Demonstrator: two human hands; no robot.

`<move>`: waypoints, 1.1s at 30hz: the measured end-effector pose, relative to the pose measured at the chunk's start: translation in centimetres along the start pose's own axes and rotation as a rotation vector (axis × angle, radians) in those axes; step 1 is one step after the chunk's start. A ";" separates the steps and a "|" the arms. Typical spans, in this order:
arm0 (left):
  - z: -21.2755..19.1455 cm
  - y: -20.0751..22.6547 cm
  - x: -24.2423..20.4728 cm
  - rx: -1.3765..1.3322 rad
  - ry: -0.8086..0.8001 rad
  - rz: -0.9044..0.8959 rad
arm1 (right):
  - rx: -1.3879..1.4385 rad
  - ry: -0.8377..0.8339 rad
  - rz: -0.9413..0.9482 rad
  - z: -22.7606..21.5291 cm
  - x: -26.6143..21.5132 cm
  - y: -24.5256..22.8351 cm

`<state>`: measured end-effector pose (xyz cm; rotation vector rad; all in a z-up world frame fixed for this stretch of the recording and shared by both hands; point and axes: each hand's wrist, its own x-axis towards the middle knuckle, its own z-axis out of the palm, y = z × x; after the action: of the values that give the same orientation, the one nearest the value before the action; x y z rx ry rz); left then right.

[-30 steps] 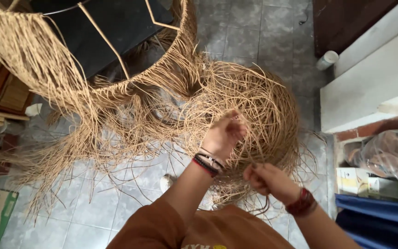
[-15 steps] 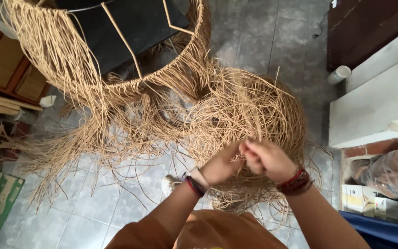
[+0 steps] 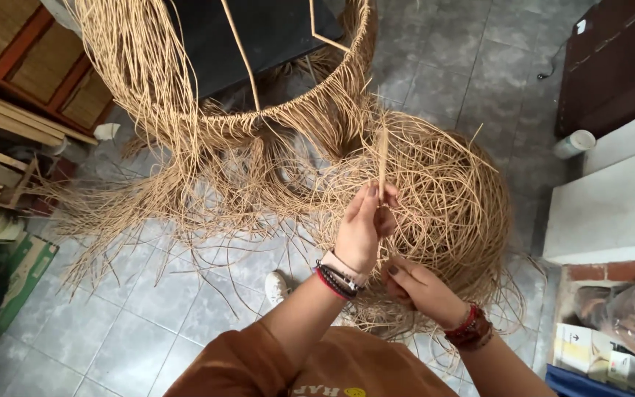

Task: Tying bundles of dried straw to a metal frame to create a decorative lampshade

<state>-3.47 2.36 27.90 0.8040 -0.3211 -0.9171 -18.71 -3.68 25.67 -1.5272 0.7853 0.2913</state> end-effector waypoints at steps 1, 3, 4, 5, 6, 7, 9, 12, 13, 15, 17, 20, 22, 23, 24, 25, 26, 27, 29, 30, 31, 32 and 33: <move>-0.2 -0.1 0.0 0.001 0.001 0.003 | -0.002 -0.002 -0.002 0.1 0.4 0.0; -0.7 -0.5 -0.3 -0.006 0.011 0.110 | 0.074 -0.125 -0.189 0.5 1.1 0.1; -0.9 -0.5 -0.5 -0.008 0.019 0.113 | 0.071 -0.132 -0.186 0.8 1.2 0.2; -1.2 -0.3 -0.6 -0.005 0.040 0.132 | 0.114 -0.119 -0.202 1.1 1.5 0.2; -1.5 -0.2 -0.6 -0.002 0.062 0.151 | 0.157 -0.106 -0.217 1.3 1.8 0.2; -1.4 0.7 -0.9 -0.004 0.069 0.155 | 0.153 -0.112 -0.216 1.5 1.8 0.0; -1.3 2.3 -1.7 0.271 0.156 0.088 | -0.081 0.150 -0.156 1.8 1.9 -0.2; -2.1 4.0 -1.3 0.322 0.303 0.147 | 0.123 0.020 -0.532 1.9 2.4 -0.8; -2.9 4.0 -0.9 0.320 0.308 0.151 | 0.119 0.015 -0.533 1.6 2.8 -0.3; -4.5 3.9 -0.1 -0.075 0.302 0.110 | 0.108 0.001 -0.441 1.2 3.4 0.7; -5.4 4.9 0.2 -0.055 0.299 0.172 | -0.015 0.009 -0.404 1.3 3.7 1.1; -6.1 7.1 0.5 -0.078 0.300 0.241 | -0.213 0.033 -0.254 1.9 3.2 0.5; -5.5 8.2 0.3 -0.131 0.310 0.260 | -0.299 0.044 -0.143 2.2 2.8 -0.8; -4.9 8.4 -0.2 0.081 0.289 0.128 | -0.292 0.023 -0.163 2.4 2.5 -1.6; -4.3 8.5 -0.7 0.292 0.262 -0.004 | -0.285 0.002 -0.184 2.6 2.3 -2.2; -4.6 7.6 -1.2 0.294 0.262 -0.008 | -0.282 0.002 -0.181 2.8 2.4 -2.6; -4.8 6.6 -1.6 0.192 0.146 0.014 | -0.311 -0.028 -0.234 2.9 2.5 -2.9; -5.0 5.7 -1.9 0.090 0.025 0.033 | -0.340 -0.052 -0.287 2.9 2.6 -3.2; -4.9 5.4 -2.3 0.169 0.011 0.101 | -0.255 -0.069 -0.370 3.1 2.6 -4.2; -4.9 5.2 -2.6 0.248 0.003 0.175 | -0.174 -0.092 -0.455 3.2 2.6 -4.7; -4.8 5.5 -2.7 0.247 0.007 0.175 | -0.175 -0.096 -0.455 2.9 2.6 -4.6; -4.7 5.8 -2.8 0.311 -0.007 0.149 | -0.167 -0.121 -0.444 2.7 2.6 -4.4; -4.6 6.1 -3.0 0.375 -0.020 0.121 | -0.157 -0.148 -0.434 2.6 2.6 -4.3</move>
<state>0.87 9.13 29.58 1.1068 -0.5643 -0.7605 -13.45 -2.24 27.04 -1.7570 0.3067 0.1413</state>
